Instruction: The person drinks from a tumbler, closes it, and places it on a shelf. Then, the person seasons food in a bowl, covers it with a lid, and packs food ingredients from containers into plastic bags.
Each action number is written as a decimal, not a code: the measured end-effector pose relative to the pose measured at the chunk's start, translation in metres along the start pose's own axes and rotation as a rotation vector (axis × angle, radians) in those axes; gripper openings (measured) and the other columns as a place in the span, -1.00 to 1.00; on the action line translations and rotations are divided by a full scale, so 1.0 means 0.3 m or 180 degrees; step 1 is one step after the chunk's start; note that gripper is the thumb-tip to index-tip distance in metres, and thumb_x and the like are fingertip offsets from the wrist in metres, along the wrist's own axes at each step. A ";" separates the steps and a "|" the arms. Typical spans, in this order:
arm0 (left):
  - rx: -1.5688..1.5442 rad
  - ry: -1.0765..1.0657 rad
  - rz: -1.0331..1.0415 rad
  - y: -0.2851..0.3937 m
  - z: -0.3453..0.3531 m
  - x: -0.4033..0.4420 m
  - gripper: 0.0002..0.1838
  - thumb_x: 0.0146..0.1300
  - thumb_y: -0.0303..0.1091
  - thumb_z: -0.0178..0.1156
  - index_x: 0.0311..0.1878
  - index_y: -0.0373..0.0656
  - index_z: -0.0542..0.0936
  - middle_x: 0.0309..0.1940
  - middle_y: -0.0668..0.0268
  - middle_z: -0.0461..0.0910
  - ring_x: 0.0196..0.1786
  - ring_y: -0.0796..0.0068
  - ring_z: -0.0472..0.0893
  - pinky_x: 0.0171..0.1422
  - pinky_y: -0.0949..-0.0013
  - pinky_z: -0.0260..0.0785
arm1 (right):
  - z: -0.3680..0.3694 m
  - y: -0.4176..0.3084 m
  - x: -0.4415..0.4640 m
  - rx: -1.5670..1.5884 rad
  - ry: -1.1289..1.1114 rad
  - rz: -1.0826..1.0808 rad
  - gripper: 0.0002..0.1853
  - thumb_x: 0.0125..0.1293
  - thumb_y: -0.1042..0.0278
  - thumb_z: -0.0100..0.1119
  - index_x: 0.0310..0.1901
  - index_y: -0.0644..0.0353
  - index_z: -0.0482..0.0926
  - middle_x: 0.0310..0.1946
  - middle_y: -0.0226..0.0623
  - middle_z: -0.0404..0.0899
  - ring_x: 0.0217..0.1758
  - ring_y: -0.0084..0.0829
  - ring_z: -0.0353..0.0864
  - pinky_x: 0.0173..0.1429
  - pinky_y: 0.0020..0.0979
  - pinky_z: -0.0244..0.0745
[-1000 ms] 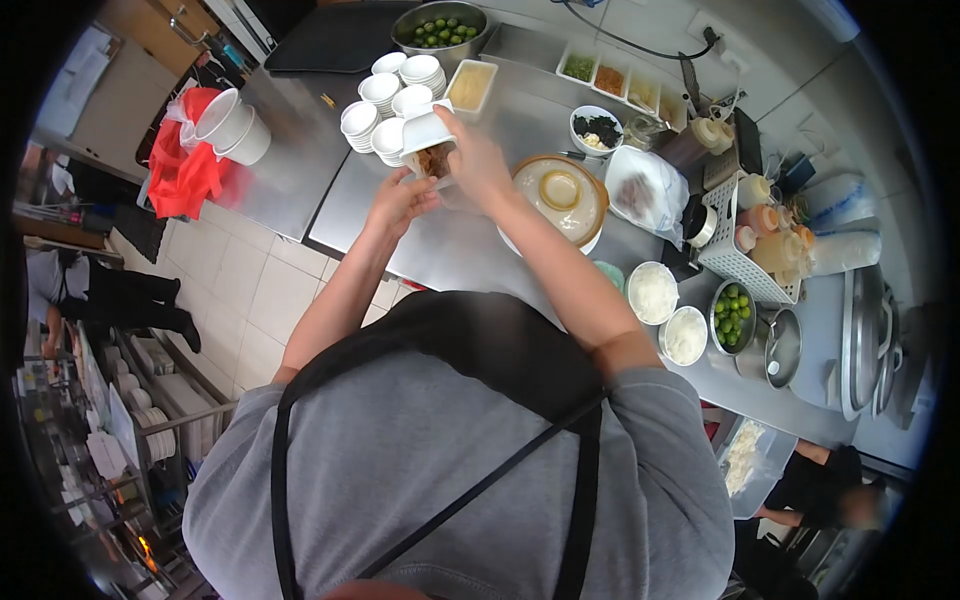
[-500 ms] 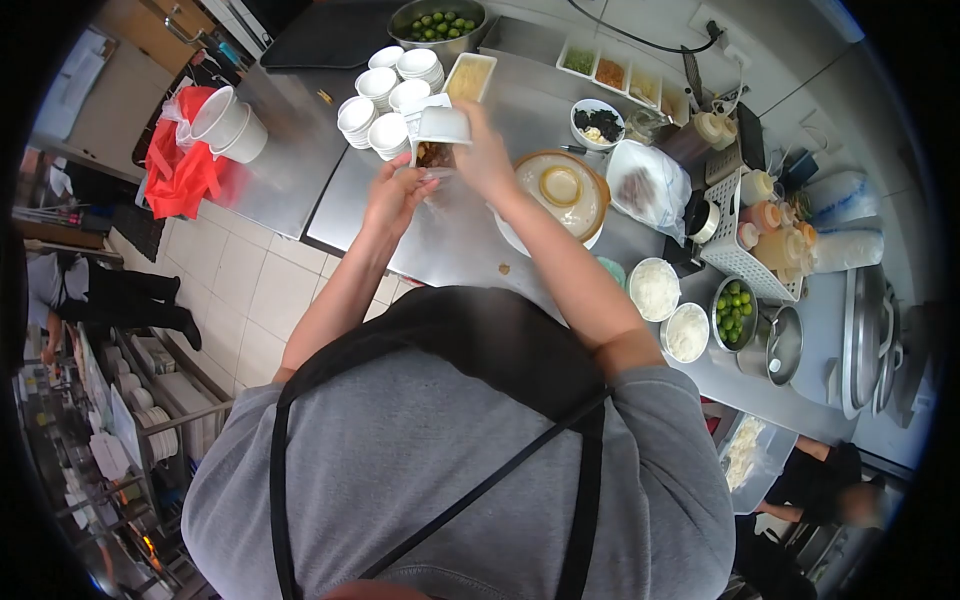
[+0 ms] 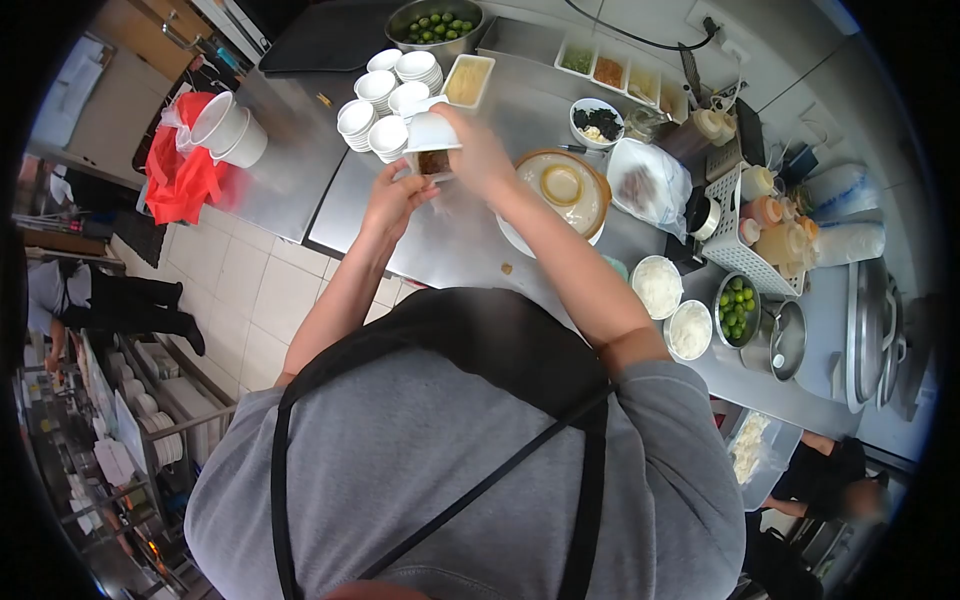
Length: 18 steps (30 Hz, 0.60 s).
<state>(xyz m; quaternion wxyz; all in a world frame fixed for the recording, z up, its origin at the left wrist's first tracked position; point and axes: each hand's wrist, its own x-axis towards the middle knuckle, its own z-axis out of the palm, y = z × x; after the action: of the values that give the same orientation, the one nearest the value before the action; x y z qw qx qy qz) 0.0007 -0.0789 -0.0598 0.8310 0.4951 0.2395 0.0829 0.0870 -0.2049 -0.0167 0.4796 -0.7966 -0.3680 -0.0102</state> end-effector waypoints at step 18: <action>0.0122 -0.0168 0.0066 0.031 0.011 -0.027 -0.37 0.05 -0.56 0.14 0.17 -0.41 0.08 -0.30 0.14 0.50 -0.36 0.46 0.51 -0.22 0.39 0.45 | -0.049 -0.058 -0.017 -0.0082 -0.0014 -0.0237 -0.46 -0.02 0.67 -0.08 0.06 0.01 0.38 0.04 -0.18 0.40 0.11 -0.17 0.38 0.13 -0.31 0.29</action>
<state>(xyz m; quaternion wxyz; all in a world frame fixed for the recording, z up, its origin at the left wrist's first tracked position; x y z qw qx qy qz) -0.0040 -0.0799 -0.0478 0.8265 0.5154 0.2139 0.0739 0.0779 -0.2146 0.0024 0.4677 -0.7885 -0.3982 -0.0310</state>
